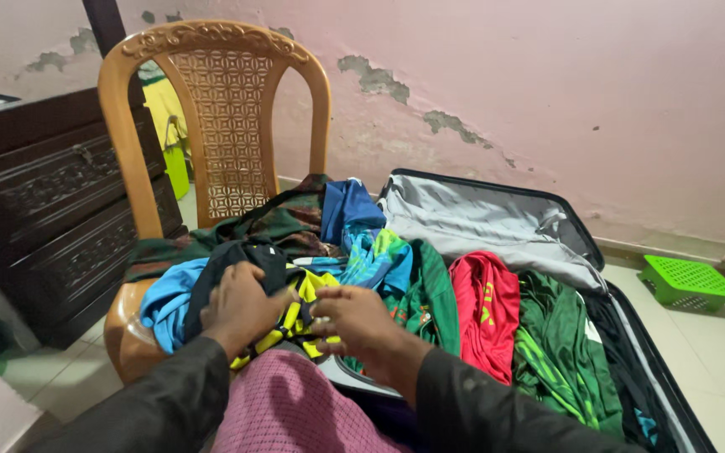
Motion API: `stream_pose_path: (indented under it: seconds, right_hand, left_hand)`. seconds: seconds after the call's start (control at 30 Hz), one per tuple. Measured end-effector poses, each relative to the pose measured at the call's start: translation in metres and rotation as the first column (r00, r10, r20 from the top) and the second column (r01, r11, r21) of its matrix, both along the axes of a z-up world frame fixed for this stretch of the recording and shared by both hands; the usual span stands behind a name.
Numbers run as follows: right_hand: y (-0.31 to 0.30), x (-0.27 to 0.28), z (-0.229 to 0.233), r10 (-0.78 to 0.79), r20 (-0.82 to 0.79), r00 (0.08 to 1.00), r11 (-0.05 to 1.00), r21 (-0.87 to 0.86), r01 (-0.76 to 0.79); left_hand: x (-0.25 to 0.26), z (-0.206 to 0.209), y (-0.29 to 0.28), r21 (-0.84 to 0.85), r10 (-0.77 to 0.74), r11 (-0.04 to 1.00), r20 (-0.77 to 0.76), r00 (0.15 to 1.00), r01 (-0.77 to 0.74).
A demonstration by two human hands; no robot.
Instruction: The person folds various pieces of clothing by hand and places them into an open suitcase. They handle multiple garments, including shirts and pants, folding each one before arranging it inside the luggage.
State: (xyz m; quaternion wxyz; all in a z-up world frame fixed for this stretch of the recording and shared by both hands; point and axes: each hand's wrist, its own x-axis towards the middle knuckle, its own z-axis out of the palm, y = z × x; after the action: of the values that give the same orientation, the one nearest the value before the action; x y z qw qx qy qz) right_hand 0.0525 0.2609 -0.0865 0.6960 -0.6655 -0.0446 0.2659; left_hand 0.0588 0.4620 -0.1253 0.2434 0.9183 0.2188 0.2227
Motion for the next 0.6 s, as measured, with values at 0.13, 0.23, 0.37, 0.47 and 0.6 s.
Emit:
stream_pose_path:
  seconds: [0.13,0.23,0.37,0.47,0.6]
  right_hand:
    - [-0.01,-0.023,-0.002,-0.005,-0.039,0.999,0.999,0.044,0.007]
    - [-0.023,-0.032,0.005,-0.018,-0.065,0.998,0.998,0.052,0.022]
    - [-0.027,-0.036,0.026,-0.106,-0.233,0.967,0.976,0.161,0.145]
    - [-0.021,-0.032,0.042,-0.124,-0.473,0.872,0.923,0.269,0.277]
    - [-0.025,-0.01,0.031,0.101,-0.359,0.928,0.83,0.545,0.12]
  left_hand:
    - [-0.01,-0.016,0.011,-0.035,0.02,0.999,-0.094,0.995,-0.024]
    - [0.002,-0.005,0.009,-0.279,0.082,0.959,0.097,0.992,-0.052]
    - [0.01,0.037,-0.007,-0.466,0.011,0.854,0.463,0.887,0.232]
    - [0.0,0.072,-0.038,-0.887,0.03,0.071,0.459,0.888,0.456]
    - [-0.032,0.085,-0.083,-0.925,-0.47,-0.34,0.324,0.821,0.17]
